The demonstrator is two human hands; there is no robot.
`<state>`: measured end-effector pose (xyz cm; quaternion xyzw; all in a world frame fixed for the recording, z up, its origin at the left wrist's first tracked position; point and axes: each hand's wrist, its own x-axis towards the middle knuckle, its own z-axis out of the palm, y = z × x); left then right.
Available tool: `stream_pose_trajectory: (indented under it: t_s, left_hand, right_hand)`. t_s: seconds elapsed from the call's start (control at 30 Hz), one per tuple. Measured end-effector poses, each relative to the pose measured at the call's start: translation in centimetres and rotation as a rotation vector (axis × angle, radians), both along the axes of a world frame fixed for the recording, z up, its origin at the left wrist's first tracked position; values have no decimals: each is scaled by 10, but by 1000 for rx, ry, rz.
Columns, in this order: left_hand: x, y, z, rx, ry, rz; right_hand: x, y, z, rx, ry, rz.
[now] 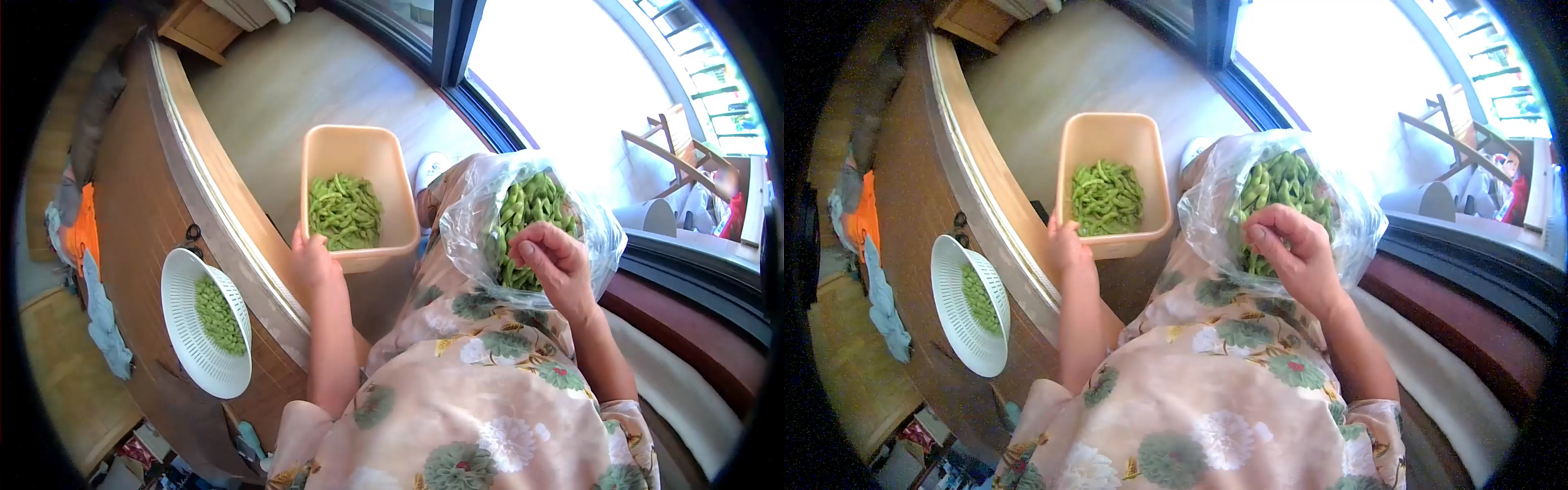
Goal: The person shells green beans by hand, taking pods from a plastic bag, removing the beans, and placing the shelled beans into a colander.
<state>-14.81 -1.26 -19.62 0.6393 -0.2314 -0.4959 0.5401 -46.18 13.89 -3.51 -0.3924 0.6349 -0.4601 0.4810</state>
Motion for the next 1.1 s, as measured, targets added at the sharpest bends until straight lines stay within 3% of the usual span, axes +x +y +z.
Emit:
stream_pose_trajectory:
  t_s: [0.13,0.27,0.4,0.47,0.5,0.53,0.57,0.63,0.7,0.77,0.83,0.9,1.0,1.1]
  left_hand:
    - [8,-10,-63,101,-33,-7]
    - [22,-10,-107,148,151,-21]
    - [40,7,-153,417,54,-122]
    - [51,23,-193,372,-46,-186]
    - [50,29,-196,353,-96,-221]
    - [55,32,-198,478,-336,-364]
    - [56,35,-202,479,-314,-361]
    - [54,36,-195,471,-271,-345]
    - [59,31,-158,516,-330,-530]
    - [67,27,-156,555,-473,-605]
    - [80,27,-210,584,-693,-575]
    - [65,21,-183,567,-676,-571]
    - [11,18,-124,318,-704,-521]
    - [-31,17,-72,-18,-519,-609]
  right_hand:
    - [-6,15,-2,33,-72,-64]
    - [-13,29,0,67,-103,-135]
    - [-16,36,-3,88,-104,-155]
    - [-15,37,-3,80,-132,-171]
    - [-14,38,-3,79,-146,-183]
    - [-14,37,-2,79,-136,-171]
    - [-15,37,-1,82,-126,-158]
    - [-14,35,-1,77,-118,-151]
    - [-13,32,-1,62,-120,-167]
    - [-14,29,-1,35,-45,-205]
    - [-16,26,-2,1,2,-248]
    - [-21,23,-5,-41,24,-289]
    - [-29,21,-9,-95,36,-303]
    - [-31,20,-8,-78,45,-306]
